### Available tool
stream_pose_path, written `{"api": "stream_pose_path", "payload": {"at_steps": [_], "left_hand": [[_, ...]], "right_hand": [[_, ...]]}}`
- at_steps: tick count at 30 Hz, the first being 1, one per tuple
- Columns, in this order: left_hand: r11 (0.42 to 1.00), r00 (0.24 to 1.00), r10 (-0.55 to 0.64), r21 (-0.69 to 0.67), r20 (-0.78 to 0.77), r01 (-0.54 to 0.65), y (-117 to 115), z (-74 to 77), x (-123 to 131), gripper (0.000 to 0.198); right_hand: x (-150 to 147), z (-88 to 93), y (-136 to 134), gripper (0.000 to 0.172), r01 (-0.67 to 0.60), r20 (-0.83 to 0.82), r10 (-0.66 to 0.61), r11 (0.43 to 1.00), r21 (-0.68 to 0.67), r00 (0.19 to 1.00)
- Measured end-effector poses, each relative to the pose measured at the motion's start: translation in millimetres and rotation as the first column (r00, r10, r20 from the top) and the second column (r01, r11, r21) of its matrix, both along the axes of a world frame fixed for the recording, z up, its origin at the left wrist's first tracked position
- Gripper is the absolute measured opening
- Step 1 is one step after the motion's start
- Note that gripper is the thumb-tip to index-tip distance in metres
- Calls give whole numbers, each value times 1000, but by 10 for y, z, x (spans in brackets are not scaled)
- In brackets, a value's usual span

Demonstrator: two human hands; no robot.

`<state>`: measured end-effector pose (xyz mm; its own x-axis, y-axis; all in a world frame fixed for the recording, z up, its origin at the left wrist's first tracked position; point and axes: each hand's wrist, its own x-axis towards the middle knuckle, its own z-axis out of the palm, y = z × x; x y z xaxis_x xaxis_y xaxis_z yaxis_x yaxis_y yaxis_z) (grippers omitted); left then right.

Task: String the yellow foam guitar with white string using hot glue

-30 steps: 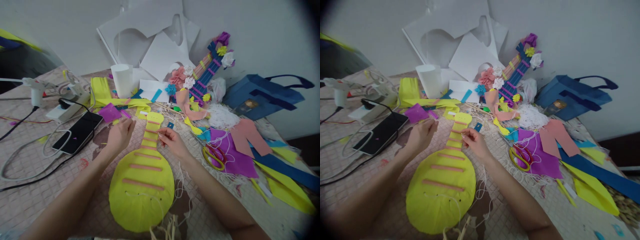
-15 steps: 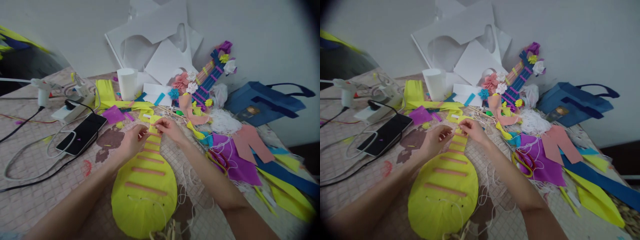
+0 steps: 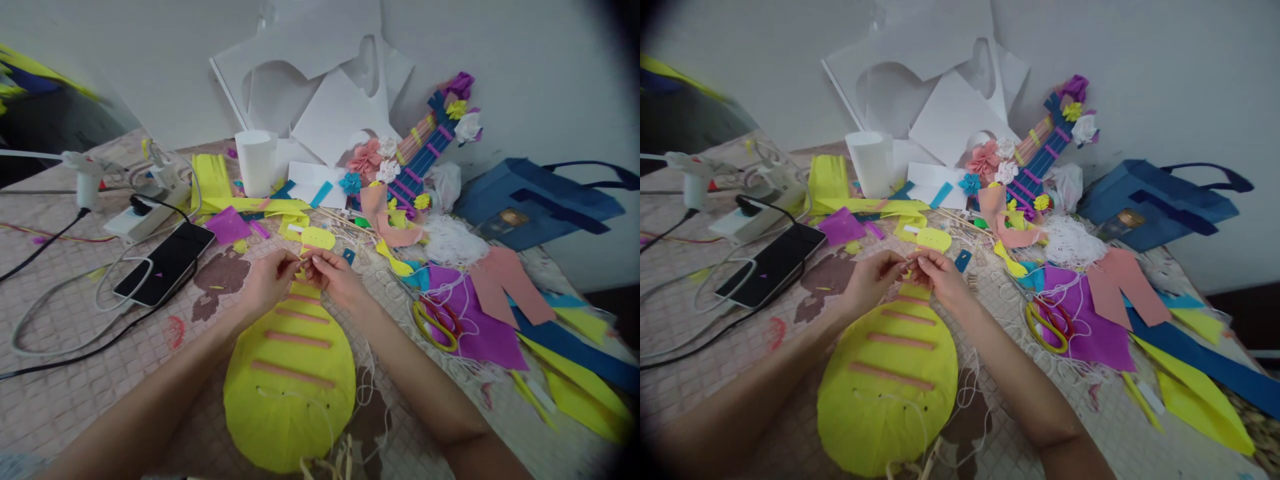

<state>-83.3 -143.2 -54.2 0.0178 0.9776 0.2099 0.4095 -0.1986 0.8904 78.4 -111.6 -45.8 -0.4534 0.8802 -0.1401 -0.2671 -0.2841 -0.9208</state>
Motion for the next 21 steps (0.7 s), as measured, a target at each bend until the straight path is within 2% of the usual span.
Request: {"api": "stream_pose_path", "payload": {"at_steps": [4,8,11,15,17,21], "left_hand": [[1000,1000,-11,-22,9,12,-12,22,16,18],[1000,999,-6,-2,-43,6,-25,36,29,15],[1000,999,1,-10,-37,-1,-27,43,30,15],[1000,995,6,-21,-95,-8,-2,28,-30,15],[1000,990,15,-4,-142,-15,19,9,-79,14],[1000,975,7,-9,-223,-9,51,-35,-157,11]], "right_hand": [[-34,-2,-40,23,26,-7,-26,1000,-15,1000],[-48,-51,-53,23,68,64,-69,997,26,996],[-3,-72,-13,22,110,146,-133,982,156,980],[143,-52,142,21,200,186,-286,904,378,940],[226,-41,227,23,250,186,-344,883,397,920],[333,-52,302,26,275,222,-372,887,372,901]]}}
